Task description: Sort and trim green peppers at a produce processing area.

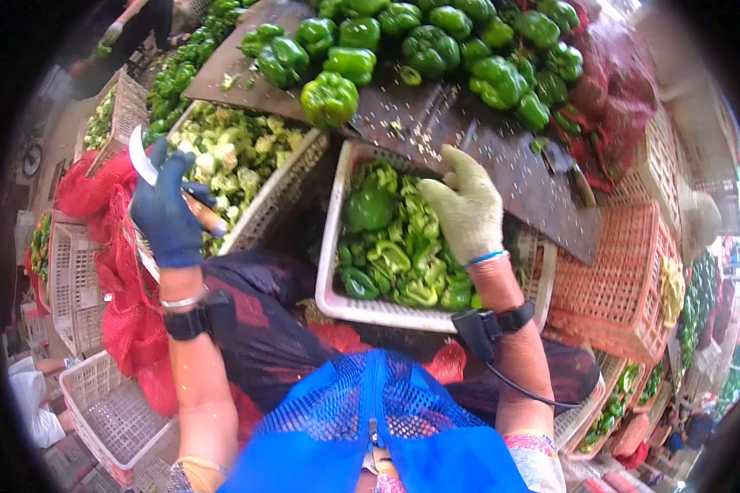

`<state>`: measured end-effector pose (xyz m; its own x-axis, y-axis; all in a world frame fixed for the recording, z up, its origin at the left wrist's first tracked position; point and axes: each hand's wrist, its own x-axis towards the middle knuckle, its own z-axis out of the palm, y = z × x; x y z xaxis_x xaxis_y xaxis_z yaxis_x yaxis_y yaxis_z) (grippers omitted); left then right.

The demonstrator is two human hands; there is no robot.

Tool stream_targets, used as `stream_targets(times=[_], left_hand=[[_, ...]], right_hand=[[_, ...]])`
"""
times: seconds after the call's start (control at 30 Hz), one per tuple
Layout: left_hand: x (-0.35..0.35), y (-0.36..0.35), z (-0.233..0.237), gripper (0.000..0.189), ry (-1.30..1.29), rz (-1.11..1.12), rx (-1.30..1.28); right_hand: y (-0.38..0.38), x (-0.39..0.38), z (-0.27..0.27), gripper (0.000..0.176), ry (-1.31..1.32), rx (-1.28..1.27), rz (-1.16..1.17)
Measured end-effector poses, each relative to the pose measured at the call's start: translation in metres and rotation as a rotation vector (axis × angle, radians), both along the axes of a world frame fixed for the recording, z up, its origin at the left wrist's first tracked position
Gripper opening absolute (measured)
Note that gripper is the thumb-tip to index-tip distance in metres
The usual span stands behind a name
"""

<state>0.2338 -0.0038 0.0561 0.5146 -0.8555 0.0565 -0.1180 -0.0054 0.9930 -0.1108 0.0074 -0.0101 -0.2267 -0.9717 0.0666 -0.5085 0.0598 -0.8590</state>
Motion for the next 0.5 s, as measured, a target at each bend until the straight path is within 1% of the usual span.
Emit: stream_targets(times=[0.03, 0.1, 0.17, 0.2, 0.23, 0.3, 0.33, 0.37, 0.4, 0.43, 0.5], left_hand=[[-0.004, 0.001, -0.002, 0.056, 0.149, -0.026, -0.055], [-0.015, -0.001, -0.019, 0.054, 0.365, -0.054, -0.042], [-0.022, -0.004, -0.031, 0.053, 0.490, -0.084, 0.038], [-0.026, -0.005, -0.027, 0.054, 0.516, -0.141, 0.070], [-0.029, -0.008, -0.027, 0.052, 0.523, -0.177, 0.071], [-0.029, -0.015, -0.030, 0.052, 0.396, -0.257, 0.082], [-0.031, -0.016, -0.024, 0.052, 0.402, -0.262, 0.100], [-0.033, -0.020, -0.019, 0.052, 0.415, -0.271, 0.129], [-0.033, -0.023, -0.026, 0.053, 0.417, -0.282, 0.104], [-0.036, -0.023, -0.024, 0.048, 0.451, -0.242, 0.087], [-0.036, -0.023, -0.026, 0.048, 0.430, -0.270, 0.077]], right_hand=[[-0.018, 0.019, -0.001, 0.063, 0.001, -0.067, 0.045], [-0.053, 0.052, 0.005, 0.069, 0.308, -0.297, 0.173], [-0.089, 0.087, 0.013, 0.076, 0.440, -0.438, 0.246], [-0.106, 0.103, 0.016, 0.078, 0.404, -0.365, 0.242], [-0.121, 0.118, 0.019, 0.078, 0.455, -0.321, 0.243], [-0.143, 0.141, 0.004, 0.078, 0.616, -0.238, 0.262], [-0.145, 0.148, 0.000, 0.079, 0.706, -0.124, 0.296], [-0.152, 0.151, -0.015, 0.070, 0.741, -0.236, 0.236], [-0.153, 0.145, -0.018, 0.068, 0.684, -0.238, 0.254], [-0.158, 0.141, -0.011, 0.065, 0.626, -0.263, 0.269], [-0.156, 0.121, -0.005, 0.068, 0.516, -0.284, 0.275]])
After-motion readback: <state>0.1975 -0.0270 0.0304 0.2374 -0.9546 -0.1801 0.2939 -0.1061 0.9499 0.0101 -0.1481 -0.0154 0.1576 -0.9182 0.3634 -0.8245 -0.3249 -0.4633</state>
